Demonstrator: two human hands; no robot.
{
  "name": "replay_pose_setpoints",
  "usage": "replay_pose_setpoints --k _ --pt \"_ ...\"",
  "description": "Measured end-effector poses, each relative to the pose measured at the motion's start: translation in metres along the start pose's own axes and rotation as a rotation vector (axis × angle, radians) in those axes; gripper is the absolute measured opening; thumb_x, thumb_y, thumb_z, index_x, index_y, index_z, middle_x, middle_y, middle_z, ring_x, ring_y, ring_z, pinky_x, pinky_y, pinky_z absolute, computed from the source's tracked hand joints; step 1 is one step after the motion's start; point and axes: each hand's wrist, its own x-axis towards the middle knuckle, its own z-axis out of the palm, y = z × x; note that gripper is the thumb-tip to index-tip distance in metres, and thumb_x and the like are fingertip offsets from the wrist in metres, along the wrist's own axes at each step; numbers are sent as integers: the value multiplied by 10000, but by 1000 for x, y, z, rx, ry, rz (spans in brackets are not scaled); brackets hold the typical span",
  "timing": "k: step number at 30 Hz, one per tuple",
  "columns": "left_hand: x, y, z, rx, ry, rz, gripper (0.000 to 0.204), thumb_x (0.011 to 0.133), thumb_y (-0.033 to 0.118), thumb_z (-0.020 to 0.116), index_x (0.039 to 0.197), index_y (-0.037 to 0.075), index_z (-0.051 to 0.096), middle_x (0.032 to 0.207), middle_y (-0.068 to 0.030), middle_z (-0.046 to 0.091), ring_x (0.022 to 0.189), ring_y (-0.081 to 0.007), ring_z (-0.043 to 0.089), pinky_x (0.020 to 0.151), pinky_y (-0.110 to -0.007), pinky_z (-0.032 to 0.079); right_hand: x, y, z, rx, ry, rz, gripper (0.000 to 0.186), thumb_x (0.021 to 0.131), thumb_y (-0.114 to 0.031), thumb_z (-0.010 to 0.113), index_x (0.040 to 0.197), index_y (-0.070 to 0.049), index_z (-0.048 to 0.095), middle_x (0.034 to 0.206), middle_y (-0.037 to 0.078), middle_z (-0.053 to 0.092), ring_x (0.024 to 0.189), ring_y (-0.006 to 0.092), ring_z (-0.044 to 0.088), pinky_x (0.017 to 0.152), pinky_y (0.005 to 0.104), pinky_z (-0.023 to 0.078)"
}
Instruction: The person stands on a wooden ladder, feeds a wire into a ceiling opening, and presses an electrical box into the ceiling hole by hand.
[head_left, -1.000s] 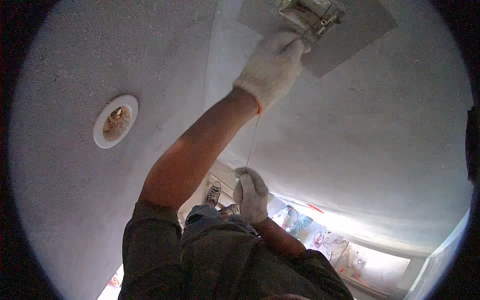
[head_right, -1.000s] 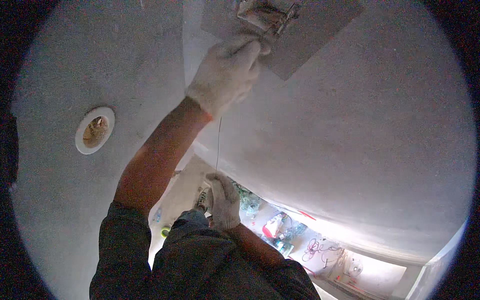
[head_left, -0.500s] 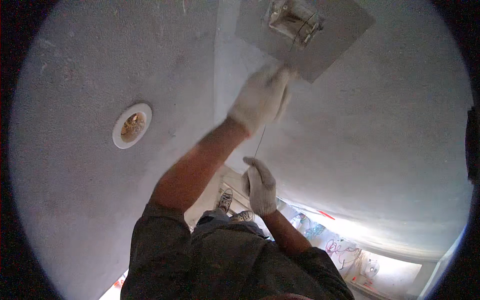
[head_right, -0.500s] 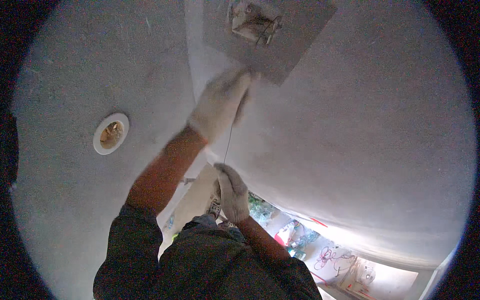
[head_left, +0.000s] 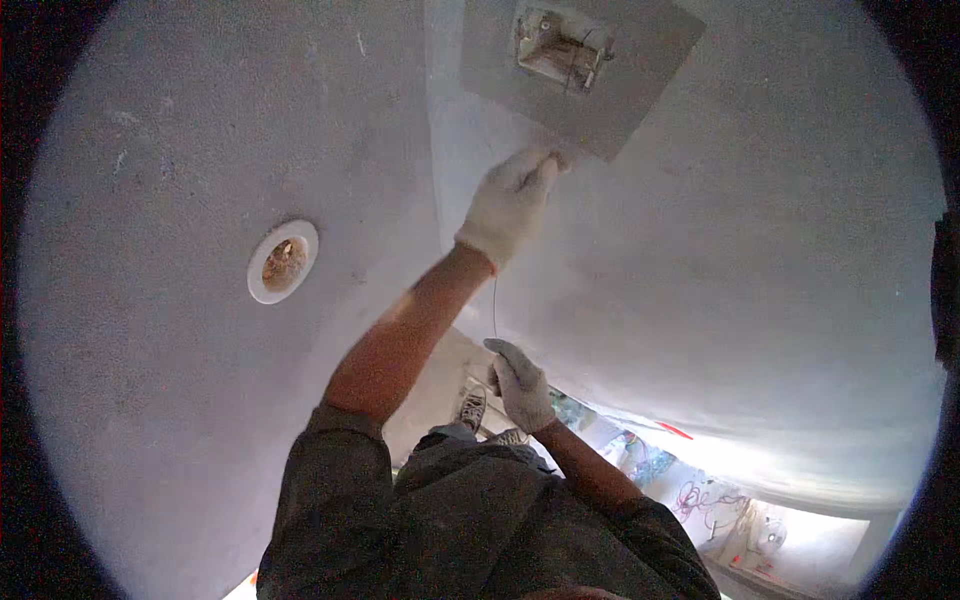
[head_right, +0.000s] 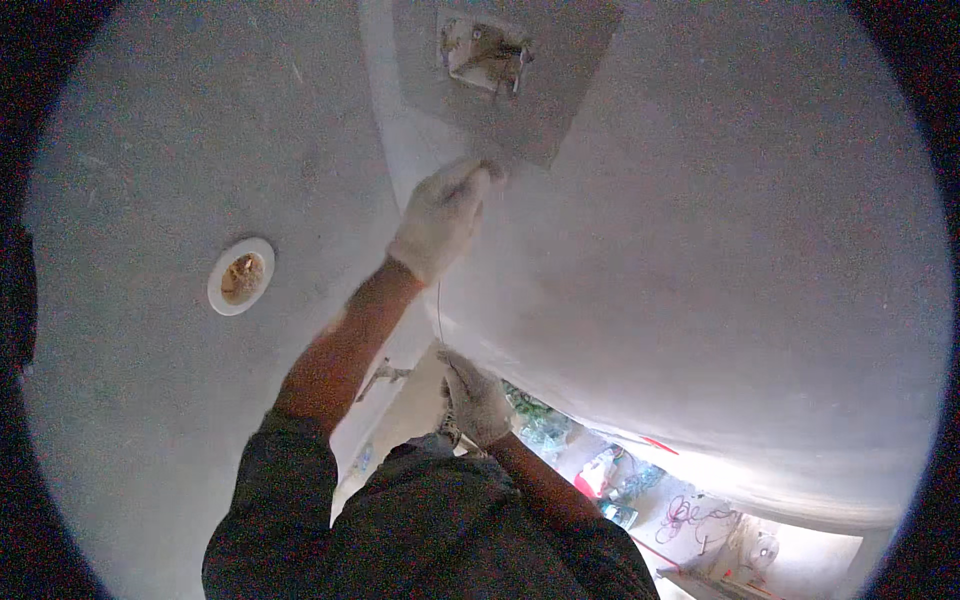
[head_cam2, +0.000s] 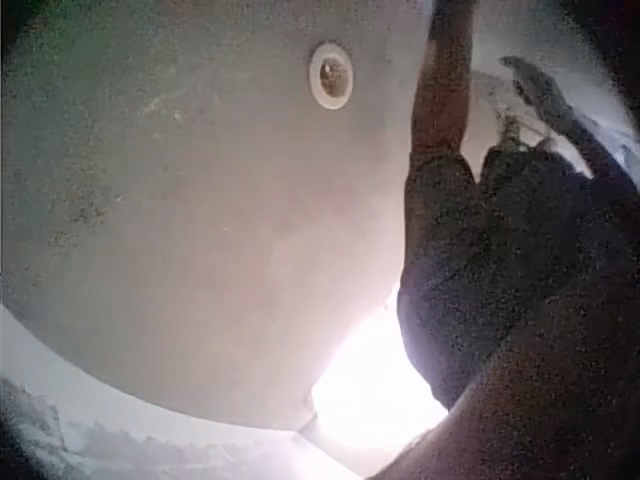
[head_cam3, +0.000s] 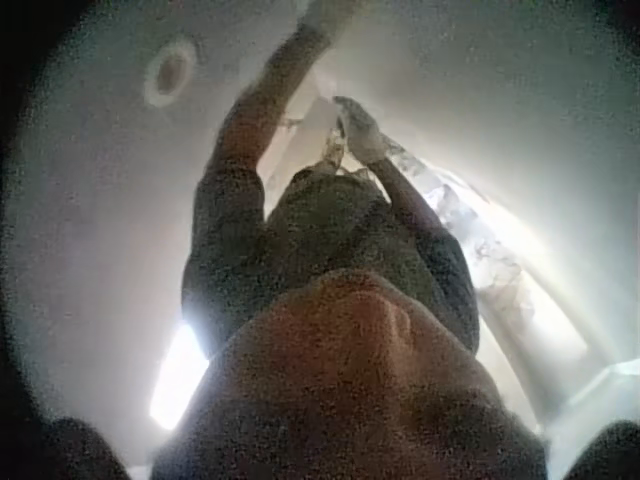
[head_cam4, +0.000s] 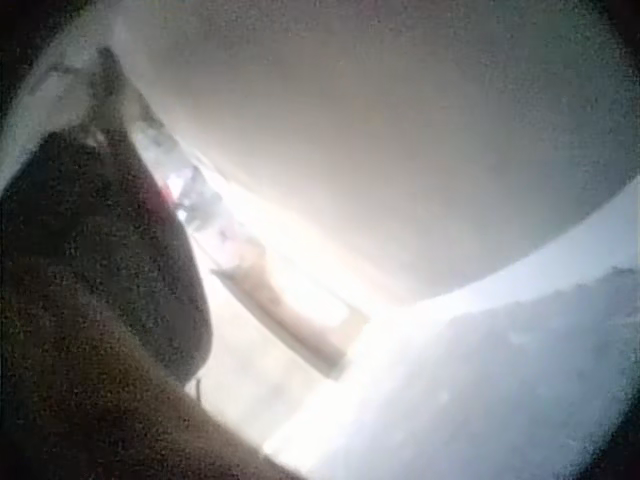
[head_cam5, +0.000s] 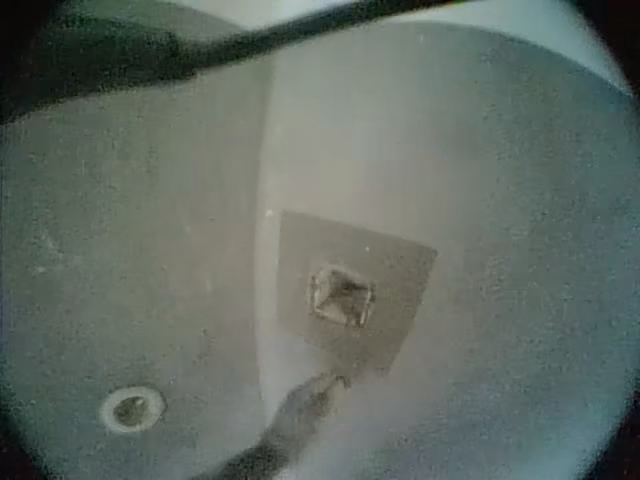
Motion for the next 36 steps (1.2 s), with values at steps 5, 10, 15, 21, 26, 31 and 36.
replay_pose_setpoints --k 5,10,15,21,26,31,36 --pt "-9 16 11 145 -113 66 332 988 263 447 1125 -3 593 1040 -169 651 952 -239 625 861 -314 469 18 -19 -14 -230 -25 -146 331 971 -124 481 1289 -41 529 1009 118 620 915 187 592 805 313 480" --pt "-30 -23 -8 271 200 210 335 990 233 450 1193 -6 567 1155 -209 628 1118 -276 596 952 -349 443 26 -41 -108 -215 377 -563 501 877 -71 617 1361 -66 483 1391 177 486 1328 339 417 1081 445 340" --pt "7 16 -51 643 239 409 253 973 158 474 1187 61 568 1120 -194 643 1054 -365 620 887 -385 493 32 -194 -262 -1214 930 -1179 426 910 -139 601 1324 -61 530 1394 141 491 1263 312 465 1051 424 377" --pt "-21 -9 -38 629 134 371 241 984 156 462 1167 64 588 1134 -174 647 1073 -326 628 891 -364 491 27 -268 -296 -1768 1261 -1107 328 938 -171 574 1247 -61 596 1311 142 559 1199 318 532 1003 405 422" --pt "1 10 -30 555 227 306 241 988 167 465 1170 66 585 1140 -176 643 1077 -346 621 900 -377 486 35 -261 -294 -1832 1176 -1237 310 913 -161 599 1207 -66 626 1242 135 614 1178 287 563 960 419 448" --pt "-31 -21 -28 414 114 271 254 993 166 455 1175 35 576 1118 -194 641 1069 -383 609 904 -379 483 34 -260 -304 -1884 1153 -1227 289 920 -163 584 1188 -64 634 1248 141 611 1161 293 574 961 425 444" --pt "-4 4 -6 421 160 282 270 994 155 454 1197 25 576 1160 -191 633 1099 -326 618 931 -370 477 37 -260 -308 -1862 1132 -1272 286 934 -176 561 1185 -58 634 1255 151 608 1156 300 577 959 424 441"
